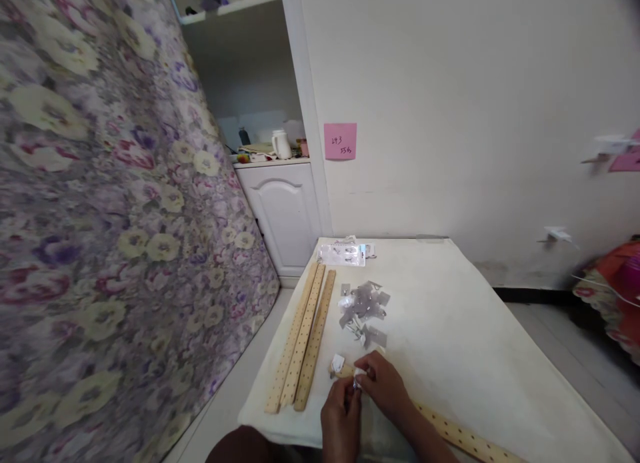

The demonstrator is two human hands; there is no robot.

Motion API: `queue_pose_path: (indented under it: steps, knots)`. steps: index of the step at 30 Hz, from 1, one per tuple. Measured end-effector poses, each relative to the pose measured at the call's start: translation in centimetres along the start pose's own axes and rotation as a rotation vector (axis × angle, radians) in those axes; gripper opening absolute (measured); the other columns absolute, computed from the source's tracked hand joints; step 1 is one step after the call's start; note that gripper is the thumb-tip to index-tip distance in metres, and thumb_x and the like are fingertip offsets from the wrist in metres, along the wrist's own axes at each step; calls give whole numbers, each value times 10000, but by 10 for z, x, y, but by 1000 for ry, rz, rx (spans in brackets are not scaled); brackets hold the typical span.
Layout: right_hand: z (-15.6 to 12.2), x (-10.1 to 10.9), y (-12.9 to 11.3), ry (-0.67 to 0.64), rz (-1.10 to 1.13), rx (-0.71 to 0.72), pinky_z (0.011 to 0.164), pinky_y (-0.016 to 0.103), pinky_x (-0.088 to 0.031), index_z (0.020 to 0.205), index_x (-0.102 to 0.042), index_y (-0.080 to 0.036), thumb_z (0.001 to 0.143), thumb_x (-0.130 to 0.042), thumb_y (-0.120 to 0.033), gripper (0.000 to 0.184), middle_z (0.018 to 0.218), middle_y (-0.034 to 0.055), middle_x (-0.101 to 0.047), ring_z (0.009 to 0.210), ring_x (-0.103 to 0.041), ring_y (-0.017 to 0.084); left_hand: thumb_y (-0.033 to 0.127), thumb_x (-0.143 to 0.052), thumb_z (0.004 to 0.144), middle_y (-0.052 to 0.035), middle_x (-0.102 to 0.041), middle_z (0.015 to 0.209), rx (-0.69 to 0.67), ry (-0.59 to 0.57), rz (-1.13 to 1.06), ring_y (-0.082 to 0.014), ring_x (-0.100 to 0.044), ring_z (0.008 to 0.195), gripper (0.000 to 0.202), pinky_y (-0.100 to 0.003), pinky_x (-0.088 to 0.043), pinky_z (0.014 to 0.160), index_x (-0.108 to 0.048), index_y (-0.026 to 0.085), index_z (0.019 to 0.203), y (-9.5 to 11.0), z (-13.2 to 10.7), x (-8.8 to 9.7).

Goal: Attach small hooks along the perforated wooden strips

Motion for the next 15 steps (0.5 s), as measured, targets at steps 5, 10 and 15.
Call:
queue_pose_path:
  steps: [5,10,15]
  knots:
    - [9,0,3,-49,19,-73,711,246,-426,851,-665,-196,634,-585,-220,232,841,24,-650,779,-592,165,348,-553,787,-41,-701,783,-17,6,11,-188,-634,686,221,-273,-488,655,-656,192,904,-3,1,-1]
    - [13,0,4,-90,25,-99,719,244,-430,857,-678,-188,618,-607,-229,252,837,28,-667,787,-605,168,351,-544,788,-37,-687,754,-22,8,5,-180,-621,659,223,-268,-483,634,-649,185,893,1,1,0]
    - [8,1,1,-69,0,-69,725,249,-430,868,-679,-201,635,-589,-222,251,846,24,-670,796,-604,168,401,-553,769,-43,-687,730,-27,28,-5,-184,-614,635,269,-273,-486,615,-654,178,881,9,0,3]
Point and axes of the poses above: each hand's wrist, its own z-axis towards the middle knuckle, its own x-axis out of the back of the hand, y = z × x, the point moved 4 cm from there along z, towards the middle knuckle
